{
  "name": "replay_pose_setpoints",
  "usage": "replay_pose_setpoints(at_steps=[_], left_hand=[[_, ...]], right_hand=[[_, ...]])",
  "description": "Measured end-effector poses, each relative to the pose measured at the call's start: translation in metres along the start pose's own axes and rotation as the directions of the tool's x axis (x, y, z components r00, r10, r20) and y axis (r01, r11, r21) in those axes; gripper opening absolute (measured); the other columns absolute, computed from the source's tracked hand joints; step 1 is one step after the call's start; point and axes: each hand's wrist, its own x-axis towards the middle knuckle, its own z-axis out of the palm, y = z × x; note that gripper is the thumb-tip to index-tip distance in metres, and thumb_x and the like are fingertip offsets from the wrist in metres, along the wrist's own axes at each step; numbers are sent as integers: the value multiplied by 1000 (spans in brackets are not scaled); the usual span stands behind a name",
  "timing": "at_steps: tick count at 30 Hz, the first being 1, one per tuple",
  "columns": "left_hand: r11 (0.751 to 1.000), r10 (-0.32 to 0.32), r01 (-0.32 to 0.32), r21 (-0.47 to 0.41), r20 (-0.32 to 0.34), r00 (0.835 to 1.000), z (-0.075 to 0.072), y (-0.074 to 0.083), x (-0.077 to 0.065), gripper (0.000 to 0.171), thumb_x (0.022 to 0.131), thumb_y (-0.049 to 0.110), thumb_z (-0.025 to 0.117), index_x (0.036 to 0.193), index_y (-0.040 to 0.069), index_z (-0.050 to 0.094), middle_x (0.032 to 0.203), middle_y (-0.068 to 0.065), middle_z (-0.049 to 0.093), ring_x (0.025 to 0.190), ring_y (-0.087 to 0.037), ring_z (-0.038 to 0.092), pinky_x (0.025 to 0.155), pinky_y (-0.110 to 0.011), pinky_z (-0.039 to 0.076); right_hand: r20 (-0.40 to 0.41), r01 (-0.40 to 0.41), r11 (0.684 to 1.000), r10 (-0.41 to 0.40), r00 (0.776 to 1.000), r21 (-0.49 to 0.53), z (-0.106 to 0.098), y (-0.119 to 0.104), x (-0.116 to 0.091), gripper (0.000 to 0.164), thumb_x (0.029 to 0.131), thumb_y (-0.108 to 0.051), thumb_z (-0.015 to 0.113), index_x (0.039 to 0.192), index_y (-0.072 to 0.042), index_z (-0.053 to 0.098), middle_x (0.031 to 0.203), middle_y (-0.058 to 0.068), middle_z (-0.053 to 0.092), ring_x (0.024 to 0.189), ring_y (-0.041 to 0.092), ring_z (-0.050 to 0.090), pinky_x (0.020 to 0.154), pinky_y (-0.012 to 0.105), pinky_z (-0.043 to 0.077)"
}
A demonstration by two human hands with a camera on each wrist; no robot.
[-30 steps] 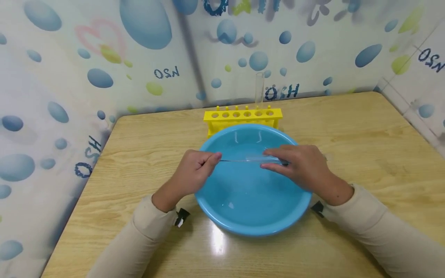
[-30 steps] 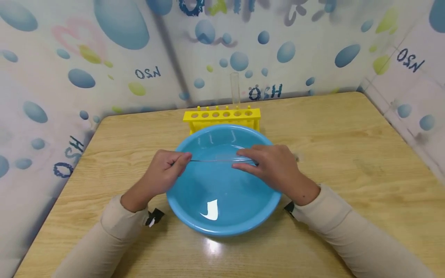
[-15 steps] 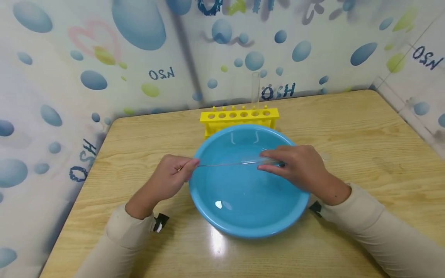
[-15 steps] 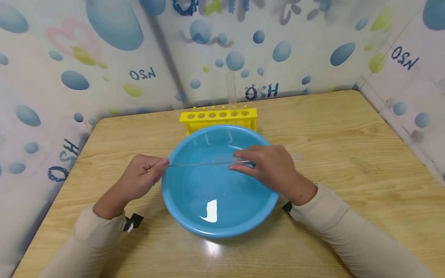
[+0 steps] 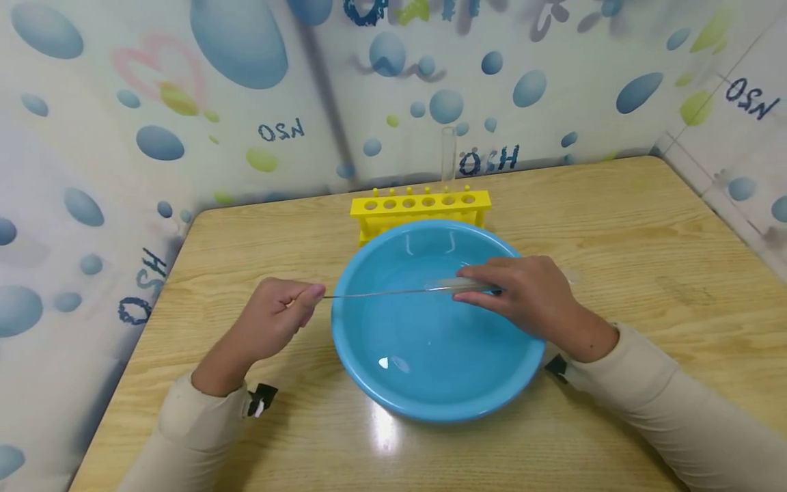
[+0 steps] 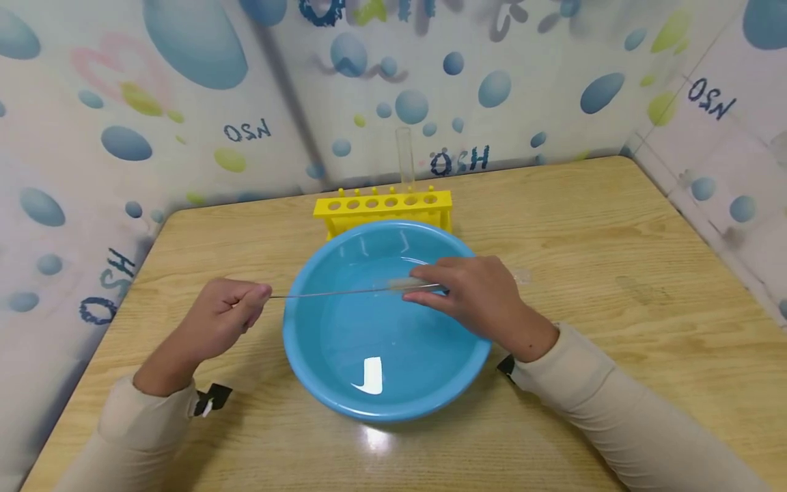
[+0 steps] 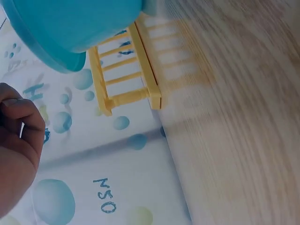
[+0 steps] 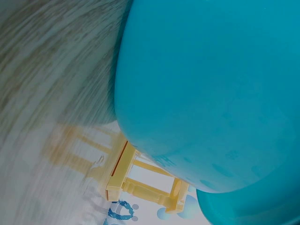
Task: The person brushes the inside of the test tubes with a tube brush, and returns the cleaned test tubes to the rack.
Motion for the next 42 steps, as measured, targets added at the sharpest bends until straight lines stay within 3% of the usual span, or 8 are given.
replay_pose_setpoints(at_steps=[9, 15, 21, 32, 39, 42], left_hand=[[999, -30, 30, -12, -22, 999, -11, -4, -10, 47, 95, 5, 46, 52, 21, 40, 47, 11, 35, 39, -5, 34, 41, -23, 32], [994, -36, 41, -101, 46, 998, -7, -8, -11, 46, 98, 4, 37, 54, 17, 39, 48, 7, 36, 42, -7, 36, 42, -25, 34], [992, -12, 22, -127, 77, 997, -5, -5, -12, 40, 99, 3, 33, 61, 14, 40, 51, 2, 36, 45, -8, 37, 46, -25, 36], [992, -49, 59, -113, 88, 995, 2, -4, -6, 37, 100, 6, 32, 63, 12, 39, 53, 2, 36, 47, -10, 36, 49, -26, 34], [991, -21, 37, -129, 131, 991, 14, 3, 2, 35, 99, 8, 36, 65, 14, 41, 54, 7, 35, 49, -10, 36, 49, -24, 35], [996, 1, 9, -86, 118, 993, 18, 7, 6, 35, 99, 8, 38, 64, 15, 41, 55, 9, 35, 55, -11, 37, 57, -26, 35]], right_hand=[[-2, 3, 1000, -3, 1000, 5, 1, 0, 0, 35, 72, -40, 75, 101, -20, 72, 81, -3, 72, 55, 5, 59, 45, 15, 36], [2, -14, 1000, 14, 1000, 0, 1, 1, 0, 36, 73, -42, 74, 101, -19, 72, 83, -2, 72, 58, 7, 62, 45, 15, 36], [6, -35, 999, 35, 999, 5, 1, 1, -1, 36, 73, -41, 74, 101, -18, 72, 84, 0, 72, 60, 9, 64, 46, 16, 38], [8, -36, 999, 36, 999, 3, 2, 1, 1, 35, 74, -42, 73, 101, -20, 72, 78, -3, 71, 53, 4, 55, 44, 16, 34], [23, -20, 1000, 21, 1000, -21, 1, 1, 1, 35, 75, -45, 71, 102, -24, 71, 81, -5, 71, 53, 3, 55, 44, 16, 34], [28, -19, 1000, 20, 999, -15, 1, 1, 1, 35, 76, -46, 70, 102, -24, 71, 81, -4, 71, 54, 4, 56, 44, 16, 34]])
